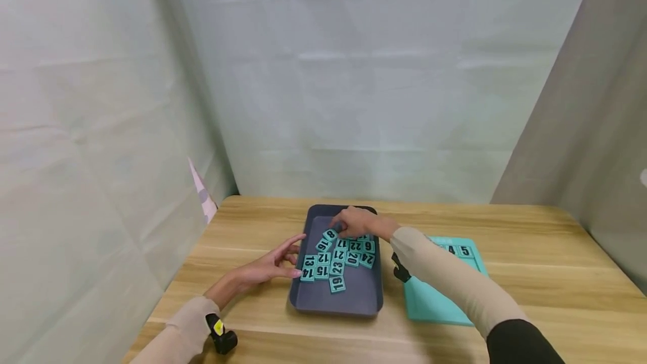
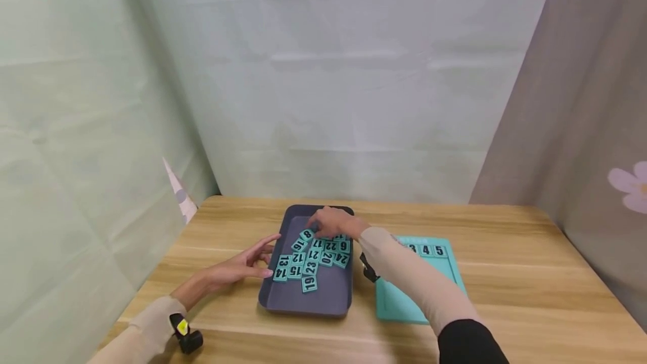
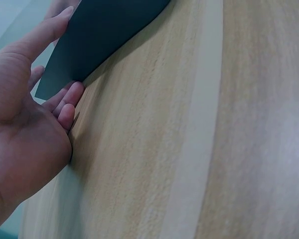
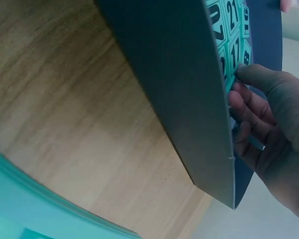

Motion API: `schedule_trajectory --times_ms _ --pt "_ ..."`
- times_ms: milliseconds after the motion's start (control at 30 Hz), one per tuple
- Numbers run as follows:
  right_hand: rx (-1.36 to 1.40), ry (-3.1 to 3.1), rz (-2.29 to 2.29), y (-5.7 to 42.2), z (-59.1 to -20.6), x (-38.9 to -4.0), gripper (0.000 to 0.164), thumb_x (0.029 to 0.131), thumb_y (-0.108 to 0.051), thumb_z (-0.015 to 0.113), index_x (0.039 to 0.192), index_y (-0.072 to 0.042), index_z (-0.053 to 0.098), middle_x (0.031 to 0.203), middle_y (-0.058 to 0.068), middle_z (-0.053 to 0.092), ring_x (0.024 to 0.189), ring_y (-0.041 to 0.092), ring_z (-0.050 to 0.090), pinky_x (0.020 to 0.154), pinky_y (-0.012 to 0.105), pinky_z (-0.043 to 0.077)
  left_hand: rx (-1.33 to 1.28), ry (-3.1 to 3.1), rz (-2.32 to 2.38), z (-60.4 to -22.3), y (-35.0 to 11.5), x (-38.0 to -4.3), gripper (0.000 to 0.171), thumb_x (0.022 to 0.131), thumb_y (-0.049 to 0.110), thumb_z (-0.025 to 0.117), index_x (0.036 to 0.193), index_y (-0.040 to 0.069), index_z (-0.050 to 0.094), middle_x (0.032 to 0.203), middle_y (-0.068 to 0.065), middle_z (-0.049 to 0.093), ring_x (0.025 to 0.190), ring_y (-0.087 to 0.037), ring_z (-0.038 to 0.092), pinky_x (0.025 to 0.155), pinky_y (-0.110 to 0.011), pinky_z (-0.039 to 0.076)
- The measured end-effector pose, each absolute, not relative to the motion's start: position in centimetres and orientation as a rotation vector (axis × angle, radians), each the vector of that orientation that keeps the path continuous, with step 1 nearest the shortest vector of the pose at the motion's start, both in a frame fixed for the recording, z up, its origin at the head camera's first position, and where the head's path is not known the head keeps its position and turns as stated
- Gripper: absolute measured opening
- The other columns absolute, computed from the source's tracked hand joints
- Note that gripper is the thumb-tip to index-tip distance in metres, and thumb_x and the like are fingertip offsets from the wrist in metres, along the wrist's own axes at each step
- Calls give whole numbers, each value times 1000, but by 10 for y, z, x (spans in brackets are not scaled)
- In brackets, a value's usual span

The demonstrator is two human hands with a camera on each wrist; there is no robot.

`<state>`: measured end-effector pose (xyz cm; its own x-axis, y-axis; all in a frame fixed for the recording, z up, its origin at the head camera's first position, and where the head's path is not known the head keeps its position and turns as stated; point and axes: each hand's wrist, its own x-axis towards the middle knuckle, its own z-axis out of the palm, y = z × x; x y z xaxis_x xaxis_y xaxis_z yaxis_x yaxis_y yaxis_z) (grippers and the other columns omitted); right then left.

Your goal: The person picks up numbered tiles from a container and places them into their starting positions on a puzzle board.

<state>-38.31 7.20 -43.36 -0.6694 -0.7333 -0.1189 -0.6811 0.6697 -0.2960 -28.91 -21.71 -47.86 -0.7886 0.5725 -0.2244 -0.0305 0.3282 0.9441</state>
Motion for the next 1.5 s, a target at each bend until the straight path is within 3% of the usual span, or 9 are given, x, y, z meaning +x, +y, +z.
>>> schedule_trajectory --times_ms 233,767,1200,1500 --pt "-1163 2735 -375 83 -433 -377 34 95 -26 74 125 -11 70 67 -9 55 58 2 47 65 23 42 487 2072 1463 -482 -216 -292 84 97 23 71 163 32 20 156 -18 33 125 -28 42 100 -39 35" --pt "-1230 2703 -747 154 -403 -329 32 93 -19 76 120 -2 71 66 -8 60 57 -2 45 60 20 43 507 2081 1460 -481 -211 -296 87 95 25 73 164 30 20 155 -19 34 123 -26 43 98 -38 35" --pt "-1044 2766 -743 258 -425 -275 29 92 -22 77 115 -5 72 69 -14 58 60 -5 46 59 20 45 491 2083 1463 -479 -218 -296 85 96 22 72 163 30 19 154 -18 35 125 -29 42 100 -39 36" --pt "-1028 2742 -798 290 -447 -254 26 91 -24 78 110 -6 73 70 -16 58 61 -8 45 56 18 44 481 2086 1455 -478 -224 -296 85 97 24 71 163 31 19 157 -18 33 126 -30 41 101 -40 36"
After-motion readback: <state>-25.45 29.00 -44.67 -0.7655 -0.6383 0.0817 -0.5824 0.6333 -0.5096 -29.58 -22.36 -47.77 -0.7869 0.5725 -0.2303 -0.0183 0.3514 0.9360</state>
